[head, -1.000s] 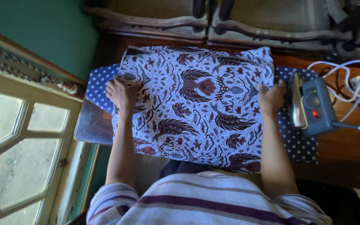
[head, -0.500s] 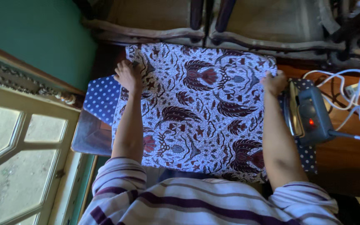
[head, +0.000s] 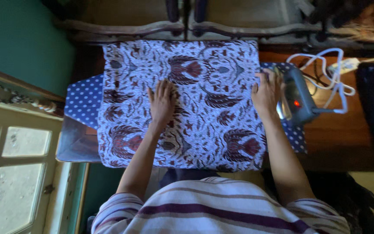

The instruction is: The person irons a patterned cloth on an ironing board using an iron, then folds the cloth and places it on a stack.

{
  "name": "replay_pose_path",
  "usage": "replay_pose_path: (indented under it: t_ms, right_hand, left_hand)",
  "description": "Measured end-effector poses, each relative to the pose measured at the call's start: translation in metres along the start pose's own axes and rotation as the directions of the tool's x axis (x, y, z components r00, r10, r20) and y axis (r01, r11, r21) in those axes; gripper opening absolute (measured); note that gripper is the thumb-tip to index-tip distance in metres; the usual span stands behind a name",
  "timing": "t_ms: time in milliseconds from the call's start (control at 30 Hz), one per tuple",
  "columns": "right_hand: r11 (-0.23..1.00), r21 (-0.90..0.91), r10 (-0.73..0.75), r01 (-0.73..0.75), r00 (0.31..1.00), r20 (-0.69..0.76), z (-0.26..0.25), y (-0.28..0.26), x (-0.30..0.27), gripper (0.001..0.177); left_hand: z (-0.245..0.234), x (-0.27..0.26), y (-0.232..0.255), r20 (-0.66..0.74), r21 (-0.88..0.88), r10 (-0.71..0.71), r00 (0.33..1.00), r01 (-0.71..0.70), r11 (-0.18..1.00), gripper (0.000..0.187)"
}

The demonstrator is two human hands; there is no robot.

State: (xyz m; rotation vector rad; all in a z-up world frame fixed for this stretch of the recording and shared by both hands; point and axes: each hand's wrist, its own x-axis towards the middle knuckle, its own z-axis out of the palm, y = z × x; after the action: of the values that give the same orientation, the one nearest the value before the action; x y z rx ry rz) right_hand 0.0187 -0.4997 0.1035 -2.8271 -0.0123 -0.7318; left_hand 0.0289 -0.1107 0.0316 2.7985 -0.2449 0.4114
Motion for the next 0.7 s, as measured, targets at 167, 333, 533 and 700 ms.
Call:
replay_pose_path:
  t_ms: [167,333,533,700]
  right_hand:
    - [0.942,-0.283,0.134,-0.180,0.975,-0.176,-0.044,0.036,-0.009,0.056]
    - [0.905,-0.062,0.426,-0.421,0.897,0.116,-0.050,0.084,0.002,0.051]
    - [0.905,0.126,0.340,-0.407,0.868,0.363,-0.086,0.019,-0.006,0.040]
    - [0.996,0.088,-0.067,0.024,0.847,0.528,-0.097,-0.085,-0.031,0.054]
  left_hand:
    - [0.007,0.000,-0.001,0.016,0.052,0.021,1.000,-0.021,0.998,0.054]
    - [0.008,-0.001,-0.004,0.032,-0.027,-0.041,0.999,0.042,0.999,0.045]
    - [0.003,0.002,-0.026,-0.068,-0.206,0.002,0.998,-0.016,0.978,0.037]
    - [-0.039,-0.007,-0.024,-0.042,-0.223,0.132,0.990,-0.138,0.965,0.040]
